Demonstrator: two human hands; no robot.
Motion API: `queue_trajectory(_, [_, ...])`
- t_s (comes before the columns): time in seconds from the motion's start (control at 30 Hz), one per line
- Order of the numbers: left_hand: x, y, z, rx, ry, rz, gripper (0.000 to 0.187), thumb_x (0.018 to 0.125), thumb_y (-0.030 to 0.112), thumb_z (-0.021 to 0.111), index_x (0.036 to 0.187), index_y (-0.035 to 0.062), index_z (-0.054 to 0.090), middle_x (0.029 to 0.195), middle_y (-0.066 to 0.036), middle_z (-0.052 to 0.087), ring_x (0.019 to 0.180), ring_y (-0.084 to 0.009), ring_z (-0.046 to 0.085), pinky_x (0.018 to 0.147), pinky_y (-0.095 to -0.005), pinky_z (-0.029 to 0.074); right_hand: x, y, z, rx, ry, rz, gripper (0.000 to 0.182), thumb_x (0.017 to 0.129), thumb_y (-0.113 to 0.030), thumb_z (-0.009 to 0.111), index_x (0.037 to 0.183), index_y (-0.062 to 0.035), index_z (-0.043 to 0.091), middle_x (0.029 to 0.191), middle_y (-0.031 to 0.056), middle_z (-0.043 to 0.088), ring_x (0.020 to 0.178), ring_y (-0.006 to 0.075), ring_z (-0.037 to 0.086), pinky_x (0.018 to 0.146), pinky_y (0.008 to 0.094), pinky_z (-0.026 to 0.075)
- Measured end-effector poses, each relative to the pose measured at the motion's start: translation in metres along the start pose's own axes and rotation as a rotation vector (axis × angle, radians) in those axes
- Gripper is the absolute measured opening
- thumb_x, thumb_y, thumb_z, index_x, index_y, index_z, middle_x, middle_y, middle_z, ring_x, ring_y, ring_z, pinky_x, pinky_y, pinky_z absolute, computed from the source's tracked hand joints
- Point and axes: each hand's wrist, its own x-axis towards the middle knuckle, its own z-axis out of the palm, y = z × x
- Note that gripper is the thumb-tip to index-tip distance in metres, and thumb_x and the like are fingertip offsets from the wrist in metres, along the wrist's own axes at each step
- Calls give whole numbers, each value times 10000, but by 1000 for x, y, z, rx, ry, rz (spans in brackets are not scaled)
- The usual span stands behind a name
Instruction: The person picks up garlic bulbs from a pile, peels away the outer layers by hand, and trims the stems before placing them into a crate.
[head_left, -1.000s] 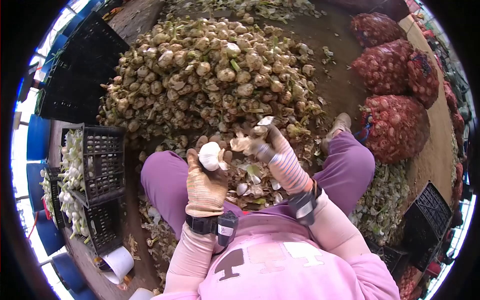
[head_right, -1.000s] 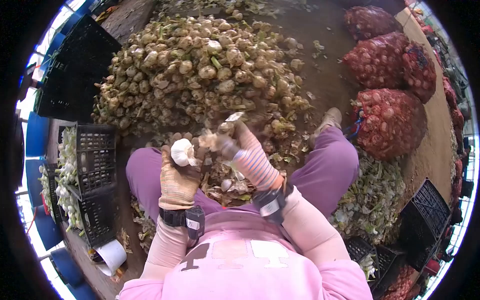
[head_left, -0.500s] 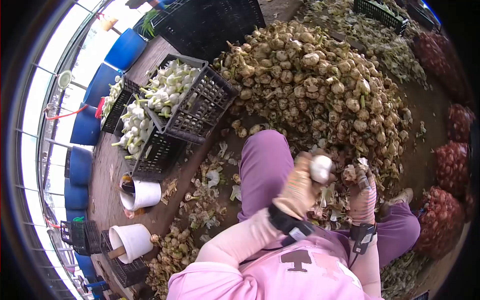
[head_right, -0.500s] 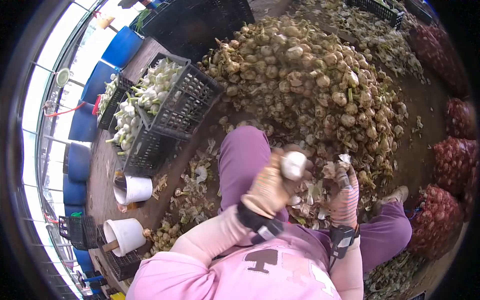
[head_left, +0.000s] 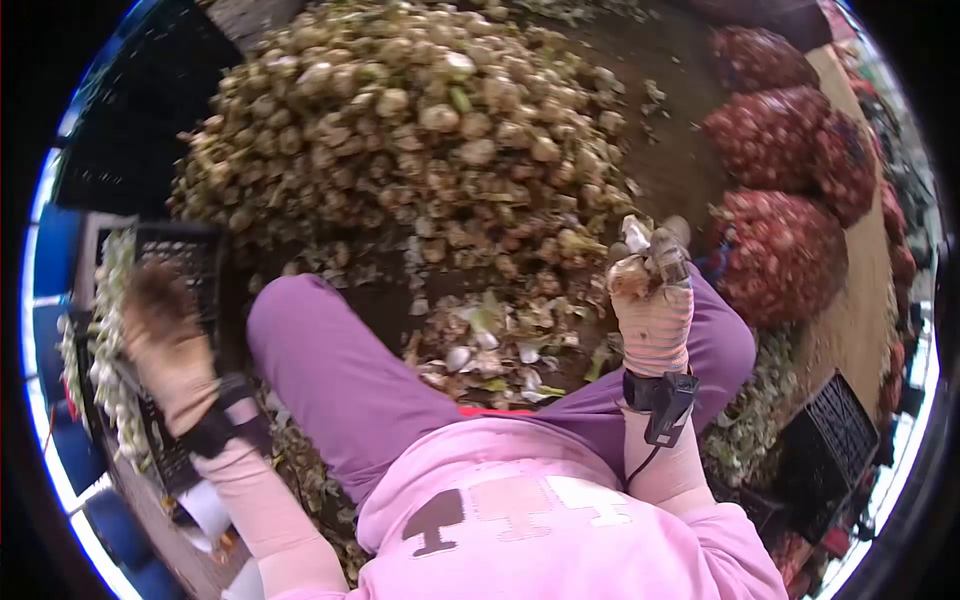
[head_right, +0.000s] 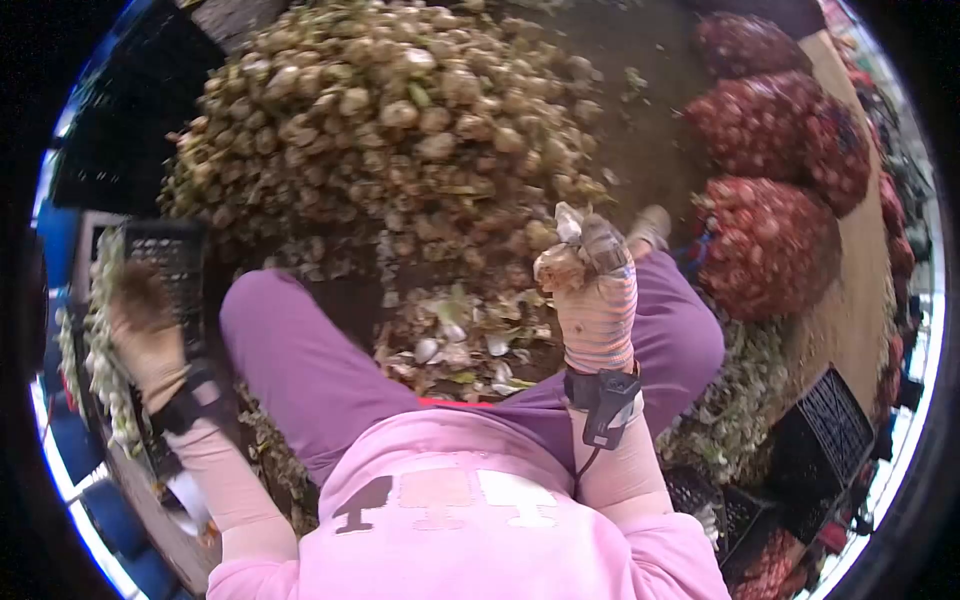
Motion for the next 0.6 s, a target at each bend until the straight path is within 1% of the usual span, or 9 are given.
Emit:
queue_trajectory(0.03, [-24, -28, 57, -17, -279, -229, 355, 934, 277, 479, 1178, 25, 531, 1098, -99, 608, 972, -213, 601, 856, -317, 492, 4, -19, 0, 496, -102, 141, 117, 876, -177, 582, 878, -63, 555, 812, 53, 529, 547, 132, 418, 595, 286, 428])
queue_trajectory(0.07, [-60, -58, 104, 286, -473, -88, 332, 940, 259, 480, 1178, 34, 534, 1083, -95, 608, 884, -186, 613, 765, -288, 506, 5, -24, -5, 490, -81, 134, 117, 876, -177, 582, 878, -63, 555, 812, 53, 529, 547, 132, 418, 595, 286, 428])
queue_trajectory(0.1, [-55, -101, 117, 284, -750, -319, 351, 939, 254, 494, 1219, 44, 509, 1103, -95, 599, 859, -187, 617, 727, -283, 510, 4, -26, -11, 457, -19, 98, 104, 881, -141, 568, 933, -52, 552, 850, 65, 539, 560, 119, 419, 553, 250, 419])
queue_trajectory(0.23, [-146, -242, 211, 771, -1241, -395, 255, 856, 108, 550, 1092, 53, 630, 1001, -116, 656, 850, -200, 626, 764, -296, 505, -1, -38, -16, 296, 249, 68, 182, 893, -96, 521, 1073, -99, 550, 859, 49, 593, 665, 89, 516, 492, 168, 398])
queue_trajectory(0.3, [-179, -286, 238, 1333, -1612, 20, 282, 858, 183, 564, 1122, 100, 617, 1029, -155, 642, 891, -279, 625, 791, -346, 503, -2, -39, -10, 235, 273, 38, 210, 923, -160, 492, 1117, -92, 536, 807, 36, 577, 655, 92, 532, 494, 166, 389])
queue_trajectory(0.37, [-213, -326, 232, 1522, -1701, 157, 204, 853, 217, 537, 1023, 132, 610, 1049, -122, 590, 928, -320, 609, 767, -427, 500, -5, -47, 2, 222, 385, 163, 282, 924, -289, 520, 1112, -78, 533, 777, 25, 560, 637, 90, 534, 489, 181, 407])
queue_trajectory(0.47, [-238, -395, 201, 1569, -1673, 104, 225, 839, 177, 520, 1059, 142, 552, 1119, -139, 531, 914, -361, 595, 760, -459, 495, -11, -45, -9, 100, 142, 209, 465, 889, -470, 535, 1098, -55, 549, 782, 21, 553, 561, 81, 511, 484, 194, 418])
queue_trajectory(0.57, [-232, -413, 193, 1625, -1648, 50, 228, 845, 163, 502, 1070, 144, 529, 1126, -151, 514, 934, -367, 590, 769, -458, 493, -14, -40, -15, 153, 52, 330, 431, 911, -434, 521, 1083, -41, 570, 833, 43, 586, 528, 73, 506, 476, 187, 393])
queue_trajectory(0.6, [-223, -500, 134, 1028, -1423, -312, 271, 844, 184, 521, 1112, 150, 532, 1161, -173, 499, 957, -371, 585, 786, -442, 494, -15, -44, -11, 183, 90, 412, 359, 937, -351, 509, 1085, -30, 568, 859, 43, 594, 502, 65, 497, 494, 197, 399])
